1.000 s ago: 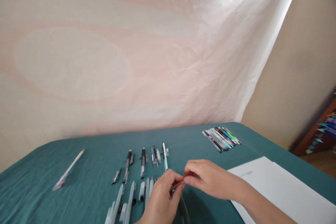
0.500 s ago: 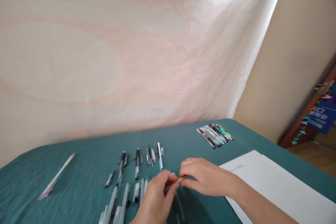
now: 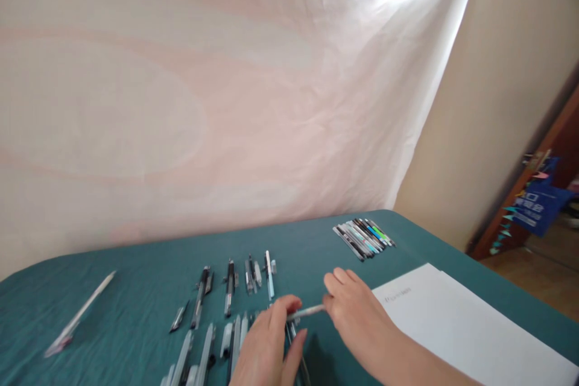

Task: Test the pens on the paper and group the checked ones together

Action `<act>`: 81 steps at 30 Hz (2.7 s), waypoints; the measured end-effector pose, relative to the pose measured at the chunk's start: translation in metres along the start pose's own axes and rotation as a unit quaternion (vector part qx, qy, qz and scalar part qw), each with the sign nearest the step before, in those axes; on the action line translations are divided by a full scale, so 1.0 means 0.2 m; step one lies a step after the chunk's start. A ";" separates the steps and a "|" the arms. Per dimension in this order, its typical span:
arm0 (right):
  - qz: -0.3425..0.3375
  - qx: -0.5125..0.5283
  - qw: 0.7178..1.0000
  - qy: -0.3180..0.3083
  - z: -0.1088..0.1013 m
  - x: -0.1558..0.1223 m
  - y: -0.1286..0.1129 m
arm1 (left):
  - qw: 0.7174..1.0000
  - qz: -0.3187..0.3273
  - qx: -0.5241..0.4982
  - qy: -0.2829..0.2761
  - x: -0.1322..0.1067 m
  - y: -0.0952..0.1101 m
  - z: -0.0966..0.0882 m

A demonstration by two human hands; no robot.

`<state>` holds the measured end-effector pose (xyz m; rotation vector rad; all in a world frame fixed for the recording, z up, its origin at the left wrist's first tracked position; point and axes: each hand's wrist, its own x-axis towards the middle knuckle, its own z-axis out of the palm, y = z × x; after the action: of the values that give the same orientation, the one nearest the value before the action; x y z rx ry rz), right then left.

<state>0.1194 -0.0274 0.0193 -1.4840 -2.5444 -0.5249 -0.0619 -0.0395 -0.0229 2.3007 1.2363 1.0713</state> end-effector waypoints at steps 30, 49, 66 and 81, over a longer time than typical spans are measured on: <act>0.422 0.419 0.788 0.160 0.51 -0.70 0.90 | 0.945 0.217 0.205 -0.132 0.04 -0.08 0.06; 0.428 0.332 0.827 0.147 0.58 -0.72 0.95 | 0.921 0.233 0.270 -0.156 0.06 -0.01 0.03; 0.436 0.345 0.817 0.155 0.55 -0.72 0.94 | 0.924 0.227 0.269 -0.153 0.06 0.02 0.02; 0.425 0.378 0.812 0.129 0.43 -0.64 0.80 | 0.965 0.130 0.153 -0.168 0.02 0.02 -0.02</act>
<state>0.3258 -0.0270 -0.0638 -1.7737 -1.3347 0.3665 -0.0611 -0.0398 -0.0157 2.7951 1.0442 0.5494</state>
